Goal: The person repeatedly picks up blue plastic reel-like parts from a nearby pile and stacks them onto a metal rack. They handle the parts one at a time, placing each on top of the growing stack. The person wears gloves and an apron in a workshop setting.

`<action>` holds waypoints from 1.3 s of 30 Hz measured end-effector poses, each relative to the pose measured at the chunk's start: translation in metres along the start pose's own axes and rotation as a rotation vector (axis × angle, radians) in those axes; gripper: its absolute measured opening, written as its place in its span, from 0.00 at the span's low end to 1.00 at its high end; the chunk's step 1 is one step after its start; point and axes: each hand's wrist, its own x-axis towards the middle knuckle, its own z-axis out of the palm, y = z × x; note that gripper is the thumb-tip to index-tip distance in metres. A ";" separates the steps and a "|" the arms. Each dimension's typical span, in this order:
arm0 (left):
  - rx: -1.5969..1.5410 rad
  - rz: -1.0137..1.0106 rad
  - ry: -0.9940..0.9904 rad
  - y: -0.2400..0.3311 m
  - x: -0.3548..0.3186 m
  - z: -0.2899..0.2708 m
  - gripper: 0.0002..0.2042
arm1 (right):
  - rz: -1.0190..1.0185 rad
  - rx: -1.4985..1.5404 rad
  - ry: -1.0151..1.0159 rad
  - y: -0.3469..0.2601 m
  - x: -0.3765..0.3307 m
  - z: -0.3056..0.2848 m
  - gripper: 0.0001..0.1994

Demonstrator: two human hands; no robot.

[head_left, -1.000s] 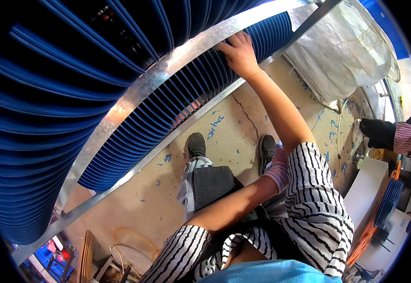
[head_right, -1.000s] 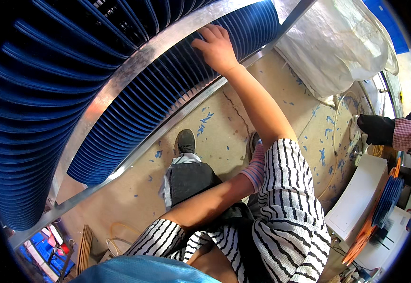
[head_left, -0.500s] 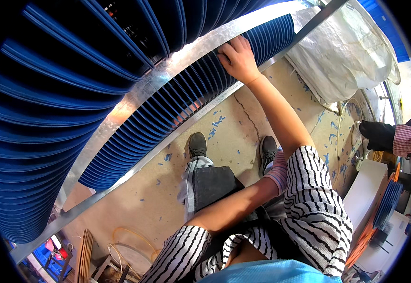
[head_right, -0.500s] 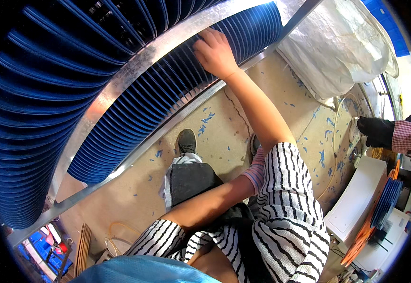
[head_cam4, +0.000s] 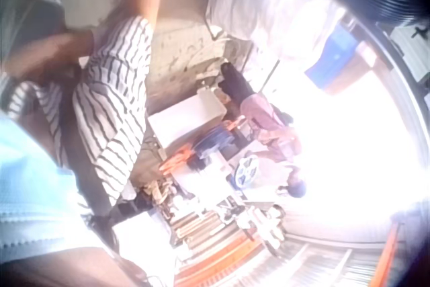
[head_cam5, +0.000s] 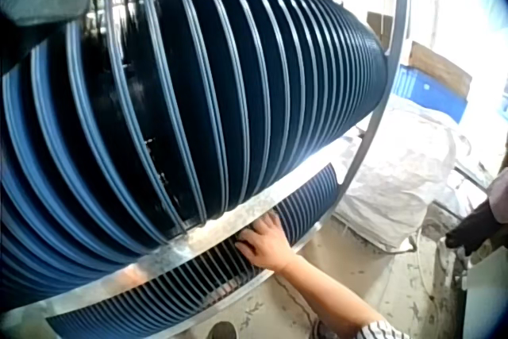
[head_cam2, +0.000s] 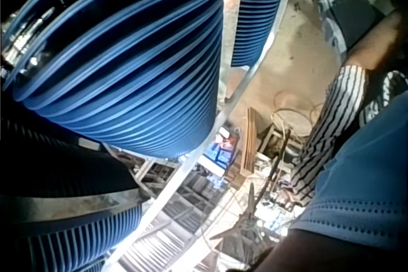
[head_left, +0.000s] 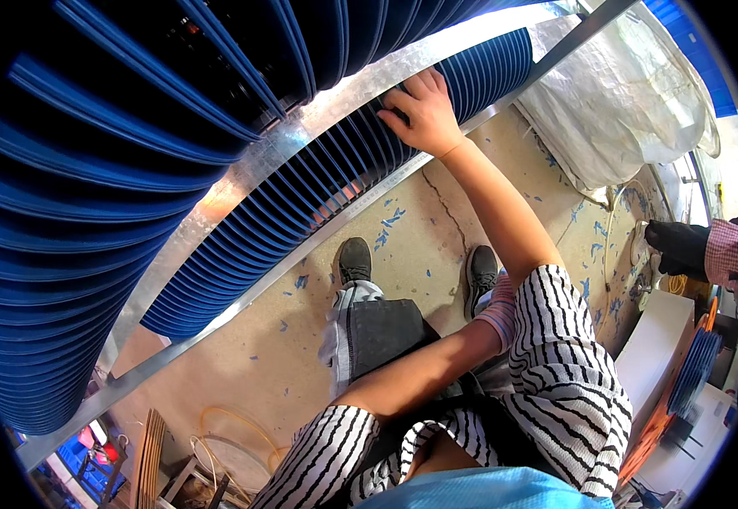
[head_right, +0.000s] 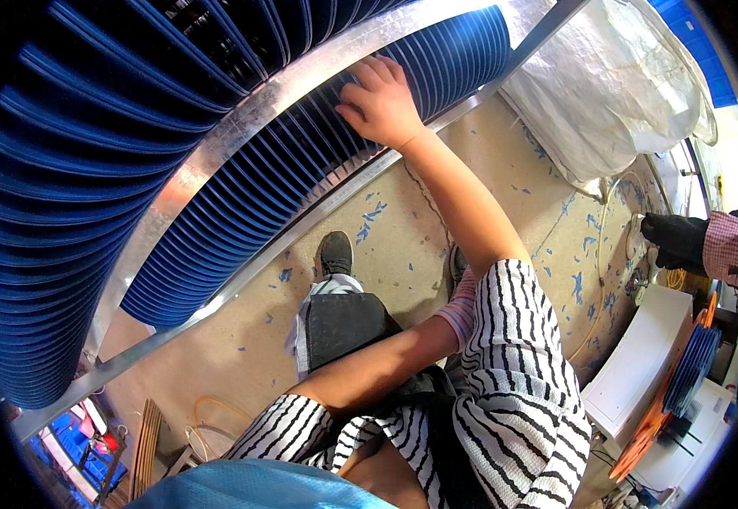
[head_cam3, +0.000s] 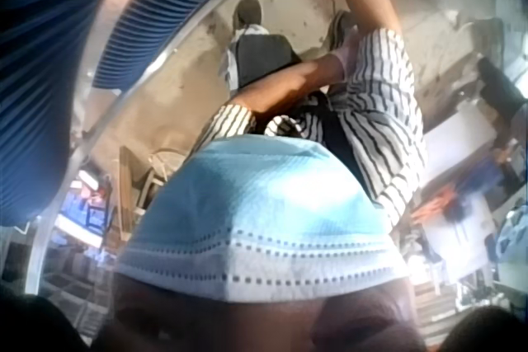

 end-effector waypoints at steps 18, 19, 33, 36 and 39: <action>-0.015 -0.023 -0.061 -0.001 0.013 -0.010 0.33 | -0.135 0.104 -0.034 -0.015 0.004 0.000 0.10; -0.007 -0.029 -0.058 -0.002 0.012 -0.008 0.33 | -0.126 0.100 -0.030 -0.016 0.004 -0.001 0.10; -0.143 -0.019 0.010 -0.006 0.003 0.004 0.32 | -0.231 0.134 -0.015 -0.027 0.006 0.010 0.12; -0.169 -0.032 -0.001 -0.005 0.004 0.004 0.34 | -0.219 0.116 -0.033 -0.027 0.006 0.010 0.12; -0.165 -0.034 0.014 -0.006 0.006 0.003 0.34 | -0.150 0.131 -0.057 -0.034 0.008 0.004 0.11</action>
